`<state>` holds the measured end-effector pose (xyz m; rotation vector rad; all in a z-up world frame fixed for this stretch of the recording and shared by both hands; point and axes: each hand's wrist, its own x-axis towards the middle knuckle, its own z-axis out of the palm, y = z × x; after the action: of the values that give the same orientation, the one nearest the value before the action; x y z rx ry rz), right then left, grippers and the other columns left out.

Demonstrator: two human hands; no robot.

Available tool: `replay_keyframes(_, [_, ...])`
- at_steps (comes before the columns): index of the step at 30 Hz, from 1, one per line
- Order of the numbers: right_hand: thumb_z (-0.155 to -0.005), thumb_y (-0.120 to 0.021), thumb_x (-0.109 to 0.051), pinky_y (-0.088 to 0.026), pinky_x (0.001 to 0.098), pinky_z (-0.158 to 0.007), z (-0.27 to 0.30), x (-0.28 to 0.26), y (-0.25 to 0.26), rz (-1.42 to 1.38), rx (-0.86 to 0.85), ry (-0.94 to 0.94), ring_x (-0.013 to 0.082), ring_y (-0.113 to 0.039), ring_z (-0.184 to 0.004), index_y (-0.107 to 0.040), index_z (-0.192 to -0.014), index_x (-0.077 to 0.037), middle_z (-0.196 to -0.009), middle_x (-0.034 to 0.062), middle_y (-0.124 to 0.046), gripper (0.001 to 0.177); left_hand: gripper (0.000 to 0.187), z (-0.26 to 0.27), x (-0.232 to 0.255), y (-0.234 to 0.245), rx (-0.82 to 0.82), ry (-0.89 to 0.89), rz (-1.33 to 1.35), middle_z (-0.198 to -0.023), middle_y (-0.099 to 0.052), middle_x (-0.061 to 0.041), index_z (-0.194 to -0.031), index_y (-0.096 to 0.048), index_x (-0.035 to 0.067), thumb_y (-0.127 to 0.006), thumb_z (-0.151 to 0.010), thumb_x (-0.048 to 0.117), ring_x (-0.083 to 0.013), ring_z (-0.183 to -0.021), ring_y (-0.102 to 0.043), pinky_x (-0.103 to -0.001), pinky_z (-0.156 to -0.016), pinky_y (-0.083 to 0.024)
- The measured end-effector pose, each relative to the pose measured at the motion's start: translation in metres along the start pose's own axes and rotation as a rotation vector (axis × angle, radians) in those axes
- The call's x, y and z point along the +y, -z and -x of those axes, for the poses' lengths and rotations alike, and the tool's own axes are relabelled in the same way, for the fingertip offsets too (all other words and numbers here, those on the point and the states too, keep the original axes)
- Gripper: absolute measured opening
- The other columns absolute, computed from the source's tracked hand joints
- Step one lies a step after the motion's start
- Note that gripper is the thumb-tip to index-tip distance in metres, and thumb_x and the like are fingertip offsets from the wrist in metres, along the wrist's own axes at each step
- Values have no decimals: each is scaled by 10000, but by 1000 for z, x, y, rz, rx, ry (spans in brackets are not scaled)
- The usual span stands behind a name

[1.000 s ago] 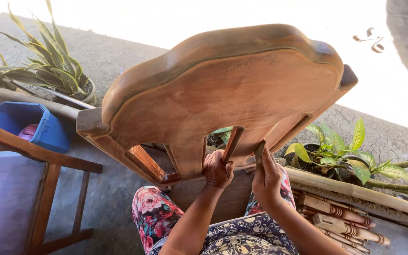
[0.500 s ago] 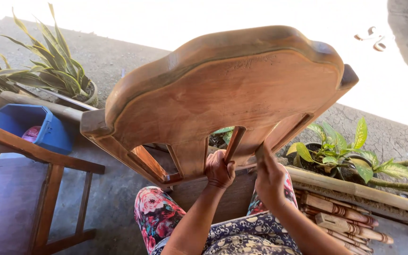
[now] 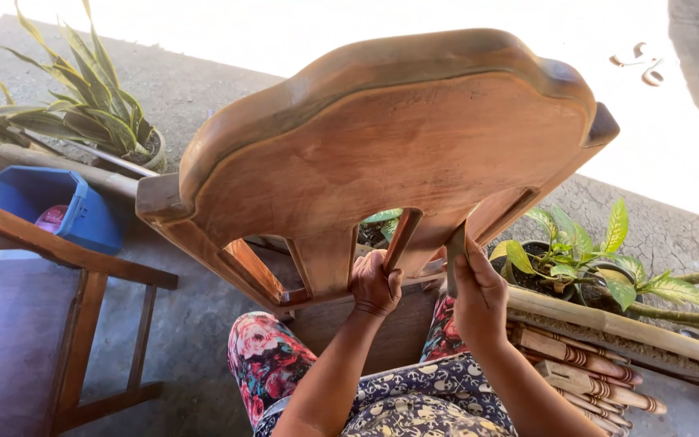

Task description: Sanding the wooden surface of a chair using a piece of sandpaper.

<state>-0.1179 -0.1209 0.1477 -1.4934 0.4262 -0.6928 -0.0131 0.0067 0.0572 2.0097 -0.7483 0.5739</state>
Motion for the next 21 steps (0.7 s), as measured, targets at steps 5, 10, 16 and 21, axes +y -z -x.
replay_keyframes(5, [-1026, -648, -169, -492, 301, -584, 13, 47, -1, 262, -16, -141, 148, -612, -665, -787, -1021, -93, -775, 75, -756, 159, 728, -3, 0, 1, 2, -1, 29, -656, -478, -61, -866, -534, 140, -87, -999, 700, -276, -631, -612, -365, -644, -497])
replay_keyframes(10, [-1005, -637, -21, -555, 303, -733, -4, 1, -17, -34, 69, -113, 145, -615, -853, -757, -1145, -9, -1030, 130, -714, 185, 718, -3, -3, -2, -7, 7, 13, -647, -476, -51, -864, -529, 152, -81, -990, 698, -267, -623, -614, -363, -642, -500])
replay_keyframes(16, [-1006, -620, -48, -516, 370, -746, 14, 53, -13, 287, -22, -120, 195, -603, -824, -772, -1210, -111, -932, 108, -701, 262, 681, -9, 0, 2, 3, -2, 34, -676, -511, -53, -860, -520, 145, -134, -1014, 684, -266, -639, -619, -364, -636, -492])
replay_keyframes(21, [-942, -578, 80, -523, 328, -814, 3, 36, -9, 110, 22, -234, 148, -553, -858, -761, -1244, -73, -982, 32, -656, 385, 725, -7, -4, -3, -3, 1, 35, -682, -526, -51, -860, -527, 147, -86, -996, 706, -264, -637, -617, -372, -632, -489])
